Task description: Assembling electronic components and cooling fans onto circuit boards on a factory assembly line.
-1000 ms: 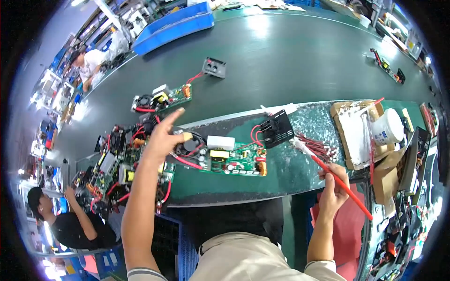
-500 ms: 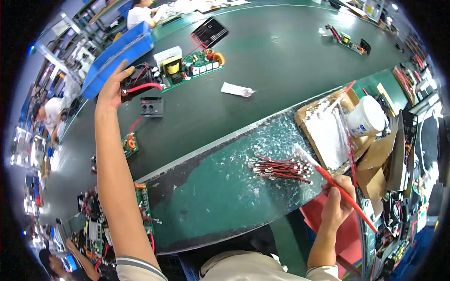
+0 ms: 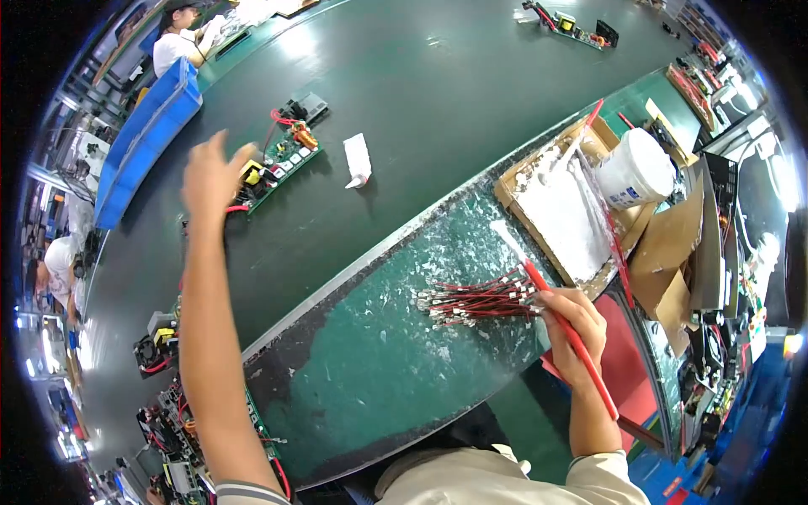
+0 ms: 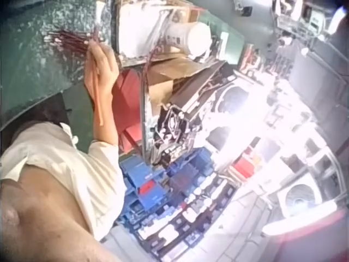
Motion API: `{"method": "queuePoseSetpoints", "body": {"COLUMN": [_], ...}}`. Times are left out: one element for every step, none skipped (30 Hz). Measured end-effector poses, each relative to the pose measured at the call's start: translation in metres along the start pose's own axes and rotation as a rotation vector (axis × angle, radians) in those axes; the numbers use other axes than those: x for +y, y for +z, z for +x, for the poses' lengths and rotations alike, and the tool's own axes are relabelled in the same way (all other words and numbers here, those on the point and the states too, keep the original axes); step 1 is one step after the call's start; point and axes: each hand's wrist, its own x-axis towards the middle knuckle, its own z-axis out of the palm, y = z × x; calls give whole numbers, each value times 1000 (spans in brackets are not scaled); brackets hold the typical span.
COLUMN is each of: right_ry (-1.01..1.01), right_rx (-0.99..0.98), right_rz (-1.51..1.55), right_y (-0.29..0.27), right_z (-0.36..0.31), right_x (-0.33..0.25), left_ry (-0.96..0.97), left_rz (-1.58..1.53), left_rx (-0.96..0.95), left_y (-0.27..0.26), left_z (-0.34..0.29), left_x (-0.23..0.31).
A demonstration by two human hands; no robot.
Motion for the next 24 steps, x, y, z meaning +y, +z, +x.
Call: {"method": "queuePoseSetpoints", "body": {"right_ry": [29,50,68,47,27,11,18,26,34,40,44,64,105,95,82,86,92,115,144,327,496,532,536,373], "right_rx": [54,63,44,35,26,28,10,23,34,64,91,148,135,116,96,56,16,-17,-80,-41,-32,-117,-197,-277], "right_rz": [45,32,81,44,2,6,-7,-41,-75,-181,-271,-302,-318,-352,-388,-405,-443,-359,-379,-190,29,-134,-290,-361], "right_y": [0,-3,-2,-5,-7,-12,-17,-22,-28,-38,-47,-55,-62,-64,-65,-65,-70,-69,-64,-59,-46,-40,-37,-40], "right_z": [-6,-9,-15,-17,-19,-21,-24,-27,-31,-33,-35,-38,-34,-31,-27,-22,-18,-15,-6,-6,-4,-1,-1,-2], "right_x": [0,-1,-4,-8,-12,-17,-20,-16,-9,1,15,32,40,48,55,62,68,77,72,83,98,105,110,110], "left_ry": [82,101,203,251,293,277,259,270,279,259,228,227,226,238,249,240,317,391,424,390,367,316,343,477], "left_rz": [-150,-291,-238,-111,-39,17,82,59,34,-21,-63,-121,-114,-237,-360,-544,-523,-520,-488,-483,-466,-406,-305,-398], "left_rx": [-53,-262,-324,-495,-528,-577,-622,-601,-581,-531,-482,-479,-476,-438,-395,-393,-398,-420,-404,-509,-522,-734,-711,-510], "left_y": [3,-8,5,-3,3,16,26,26,27,35,42,37,33,29,22,17,4,-13,-19,-32,-32,-32,-39,-25], "left_z": [-4,-17,-20,-31,-38,-40,-37,-38,-41,-43,-45,-47,-52,-57,-63,-75,-89,-101,-117,-131,-145,-149,-157,-168], "left_x": [32,93,105,136,151,152,142,137,132,128,125,127,130,133,138,144,166,175,173,185,185,191,199,196]}}
